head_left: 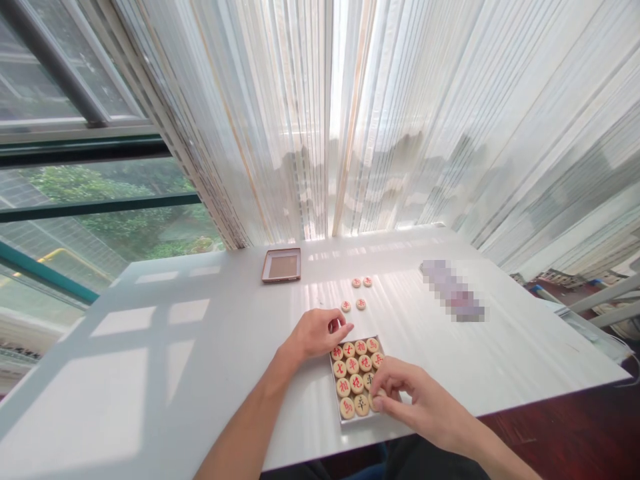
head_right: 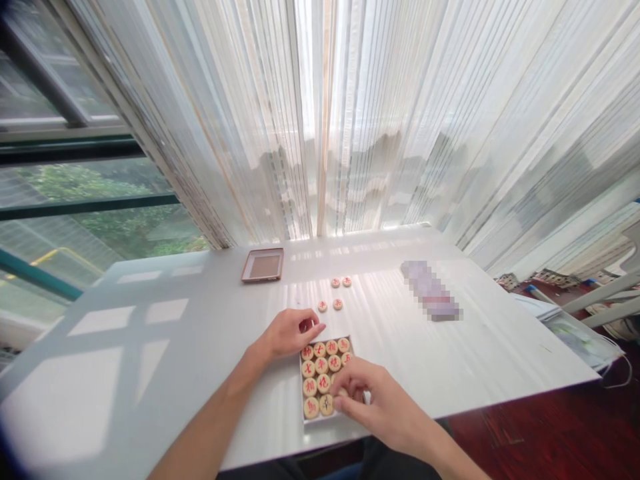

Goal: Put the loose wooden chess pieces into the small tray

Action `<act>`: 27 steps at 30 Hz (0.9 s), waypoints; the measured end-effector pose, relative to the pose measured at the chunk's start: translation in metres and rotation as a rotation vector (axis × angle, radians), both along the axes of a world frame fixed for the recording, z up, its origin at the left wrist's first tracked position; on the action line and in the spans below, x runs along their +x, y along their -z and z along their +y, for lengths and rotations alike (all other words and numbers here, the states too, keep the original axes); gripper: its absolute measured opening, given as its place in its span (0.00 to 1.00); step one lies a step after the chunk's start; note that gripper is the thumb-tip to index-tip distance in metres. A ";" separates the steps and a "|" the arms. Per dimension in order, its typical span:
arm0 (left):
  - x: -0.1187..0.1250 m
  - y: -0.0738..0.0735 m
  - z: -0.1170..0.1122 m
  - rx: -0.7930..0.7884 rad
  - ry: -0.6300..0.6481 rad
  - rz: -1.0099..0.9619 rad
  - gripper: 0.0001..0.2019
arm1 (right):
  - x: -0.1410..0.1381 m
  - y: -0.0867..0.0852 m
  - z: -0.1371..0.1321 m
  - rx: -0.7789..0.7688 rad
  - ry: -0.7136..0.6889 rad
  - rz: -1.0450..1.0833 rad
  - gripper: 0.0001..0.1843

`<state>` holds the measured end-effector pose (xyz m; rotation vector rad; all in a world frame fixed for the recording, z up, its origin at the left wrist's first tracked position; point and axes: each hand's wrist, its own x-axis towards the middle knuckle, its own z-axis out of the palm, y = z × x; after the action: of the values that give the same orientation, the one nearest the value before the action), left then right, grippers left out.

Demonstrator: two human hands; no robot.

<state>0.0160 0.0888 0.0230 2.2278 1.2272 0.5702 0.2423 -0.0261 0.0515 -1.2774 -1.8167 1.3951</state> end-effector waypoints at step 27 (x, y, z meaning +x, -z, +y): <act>-0.001 0.000 -0.001 -0.006 -0.006 -0.004 0.16 | -0.028 0.009 -0.012 0.128 0.075 -0.274 0.08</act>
<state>0.0153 0.0880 0.0235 2.2182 1.2321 0.5721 0.2140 -0.0379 0.0422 -1.5104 -1.9773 1.0876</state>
